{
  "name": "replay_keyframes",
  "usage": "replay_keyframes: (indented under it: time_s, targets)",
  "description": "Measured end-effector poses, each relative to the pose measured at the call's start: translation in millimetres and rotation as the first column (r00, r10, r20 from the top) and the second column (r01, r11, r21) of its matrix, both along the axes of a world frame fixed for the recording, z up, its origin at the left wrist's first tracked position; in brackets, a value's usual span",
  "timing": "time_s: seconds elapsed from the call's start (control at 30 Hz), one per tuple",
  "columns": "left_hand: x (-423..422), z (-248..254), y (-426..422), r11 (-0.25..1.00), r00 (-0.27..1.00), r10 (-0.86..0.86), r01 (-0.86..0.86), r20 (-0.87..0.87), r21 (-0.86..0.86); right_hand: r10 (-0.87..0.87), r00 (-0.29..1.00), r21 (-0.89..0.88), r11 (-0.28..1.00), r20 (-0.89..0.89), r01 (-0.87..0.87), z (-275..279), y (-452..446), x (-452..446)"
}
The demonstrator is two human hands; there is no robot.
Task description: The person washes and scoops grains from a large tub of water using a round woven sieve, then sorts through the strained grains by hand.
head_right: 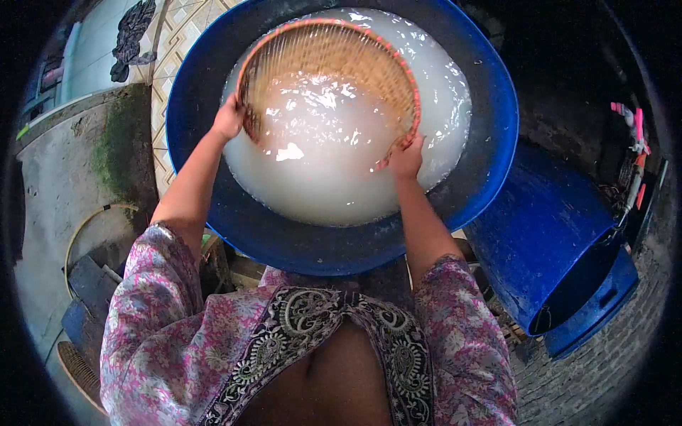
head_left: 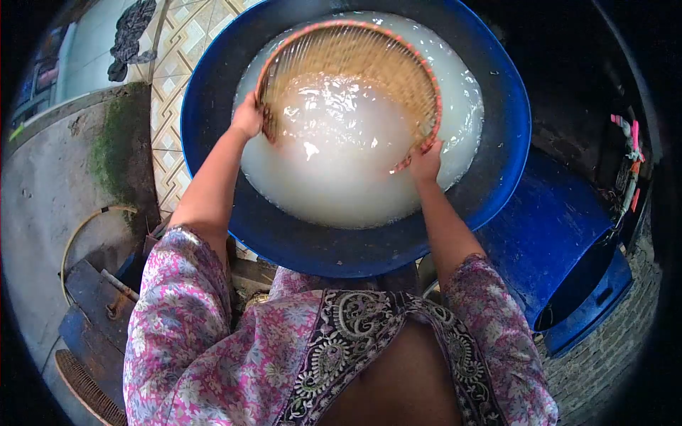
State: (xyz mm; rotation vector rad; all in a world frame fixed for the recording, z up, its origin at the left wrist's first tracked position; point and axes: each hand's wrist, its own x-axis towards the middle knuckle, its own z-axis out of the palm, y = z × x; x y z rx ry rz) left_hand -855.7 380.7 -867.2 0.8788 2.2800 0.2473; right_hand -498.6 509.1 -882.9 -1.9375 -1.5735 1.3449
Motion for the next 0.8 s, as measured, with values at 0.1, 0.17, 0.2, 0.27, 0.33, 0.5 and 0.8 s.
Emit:
replay_keyframes:
  time_s: [0.1, 0.17, 0.2, 0.27, 0.33, 0.5, 0.8]
  targets:
    - [18.9, 6.3, -34.9, 0.993, 0.993, 0.071, -0.063, 0.090, -0.096, 0.165, 0.982, 0.009, 0.986, 0.090, -0.167, -8.2, -10.3, 14.1]
    - [35.1, 8.8, -50.2, 0.982, 0.982, 0.110, -0.083, 0.153, -0.172, 0.217, 0.969, -0.024, 0.976, 0.119, -0.216, 0.0, -10.7, 23.0]
    - [43.2, 7.3, -57.3, 0.976, 0.976, 0.119, -0.082, 0.184, -0.200, 0.291, 0.939, -0.086, 0.956, 0.183, -0.280, 11.7, -4.8, 27.8]
    - [65.8, 9.9, -59.8, 0.971, 0.960, 0.160, -0.111, 0.232, -0.213, 0.367, 0.898, -0.143, 0.929, 0.241, -0.341, 22.9, 13.1, 37.1]
    - [89.9, 5.1, -55.0, 0.938, 0.811, 0.345, -0.288, 0.472, -0.192, 0.416, 0.831, -0.182, 0.909, 0.368, -0.375, 26.9, 33.1, 53.7]
    - [119.2, -39.0, -17.5, 0.958, 0.831, 0.283, -0.265, 0.479, -0.108, 0.379, 0.784, -0.044, 0.910, 0.492, -0.412, 59.5, 93.7, 66.9]
    - [81.1, -39.1, 78.8, 0.970, 0.954, 0.146, -0.190, 0.262, 0.150, 0.156, 0.913, 0.279, 0.921, 0.377, -0.272, 69.6, 121.6, 46.9]
